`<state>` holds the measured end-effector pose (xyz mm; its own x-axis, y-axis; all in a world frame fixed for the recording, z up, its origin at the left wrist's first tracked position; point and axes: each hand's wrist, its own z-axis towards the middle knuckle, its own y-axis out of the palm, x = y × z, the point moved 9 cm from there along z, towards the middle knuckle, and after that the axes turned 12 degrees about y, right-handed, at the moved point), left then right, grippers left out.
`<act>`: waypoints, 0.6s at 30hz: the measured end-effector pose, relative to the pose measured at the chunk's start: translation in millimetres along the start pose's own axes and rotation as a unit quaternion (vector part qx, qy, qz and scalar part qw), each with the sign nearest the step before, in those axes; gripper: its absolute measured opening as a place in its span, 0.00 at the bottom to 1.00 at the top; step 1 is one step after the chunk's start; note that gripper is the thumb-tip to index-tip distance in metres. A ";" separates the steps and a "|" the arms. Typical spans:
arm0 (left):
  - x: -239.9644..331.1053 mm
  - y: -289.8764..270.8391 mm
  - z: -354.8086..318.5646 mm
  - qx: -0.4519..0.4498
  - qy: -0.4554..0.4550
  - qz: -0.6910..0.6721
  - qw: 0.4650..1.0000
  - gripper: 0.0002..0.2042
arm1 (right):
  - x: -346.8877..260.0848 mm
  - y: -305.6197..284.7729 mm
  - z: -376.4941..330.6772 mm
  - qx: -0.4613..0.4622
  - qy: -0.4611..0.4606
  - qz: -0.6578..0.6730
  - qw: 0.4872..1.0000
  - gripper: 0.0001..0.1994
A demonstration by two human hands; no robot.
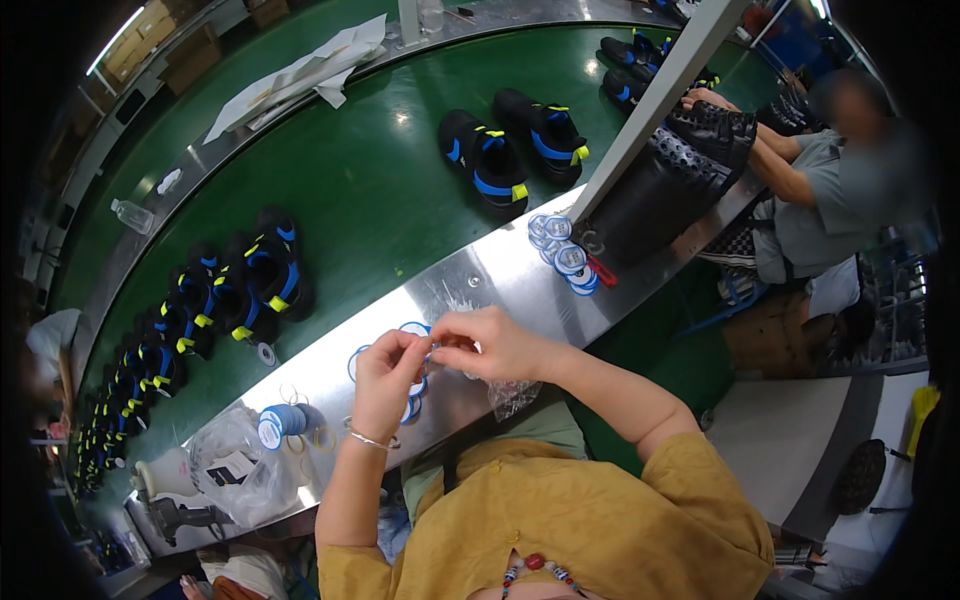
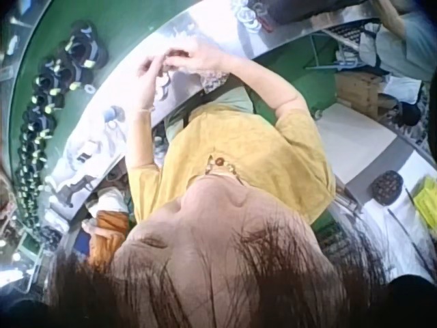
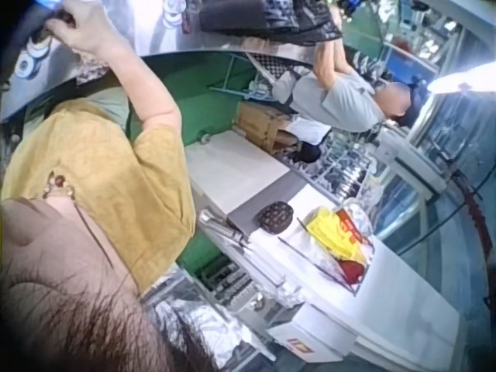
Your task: The person attaches small blue and white circular tags to the laces of black and blue athletic shoes on a green conveyor belt. The person handles each shoe one at a time, threading the tag onto the laces and then placing the shoe back on the belt.
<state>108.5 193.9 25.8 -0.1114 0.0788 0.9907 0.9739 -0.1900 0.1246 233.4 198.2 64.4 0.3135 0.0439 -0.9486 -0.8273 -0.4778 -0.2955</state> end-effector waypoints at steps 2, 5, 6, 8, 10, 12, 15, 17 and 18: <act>10.7 10.2 9.1 -0.003 0.041 0.139 0.989 0.06 | 20.1 -8.8 4.1 -0.009 0.051 0.039 0.998 0.08; 36.1 33.4 31.3 -0.052 0.183 0.260 0.947 0.06 | 30.5 -33.4 4.7 0.058 0.023 0.044 0.997 0.08; 43.3 42.8 39.3 -0.069 0.194 0.296 0.933 0.06 | 31.6 -41.8 3.3 0.076 0.012 0.043 0.996 0.06; 44.9 59.3 56.6 -0.093 0.245 0.315 0.912 0.06 | 32.7 -62.4 -0.4 0.123 -0.011 0.013 0.992 0.05; 42.5 76.8 77.7 -0.126 0.257 0.324 0.902 0.05 | 32.2 -87.6 -6.8 0.167 0.000 -0.051 0.985 0.04; 41.5 92.5 105.6 -0.125 0.303 0.321 0.888 0.05 | 40.5 -117.5 -14.1 0.279 -0.043 -0.122 0.952 0.04; 29.1 114.2 157.7 -0.099 0.351 0.345 0.865 0.10 | 54.2 -157.9 -15.6 0.424 -0.066 -0.211 0.878 0.03; 4.9 128.5 188.9 -0.091 0.360 0.389 0.843 0.12 | 72.0 -171.4 -5.7 0.448 -0.031 -0.242 0.860 0.03; -3.9 133.2 199.1 -0.087 0.364 0.411 0.831 0.13 | 79.0 -174.7 -0.8 0.453 -0.020 -0.265 0.851 0.03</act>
<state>278.1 363.2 27.5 0.4254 -0.7487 0.5084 0.7438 -0.0308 -0.6677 403.1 284.4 41.1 0.7535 0.0811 -0.6524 -0.5999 0.4909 -0.6318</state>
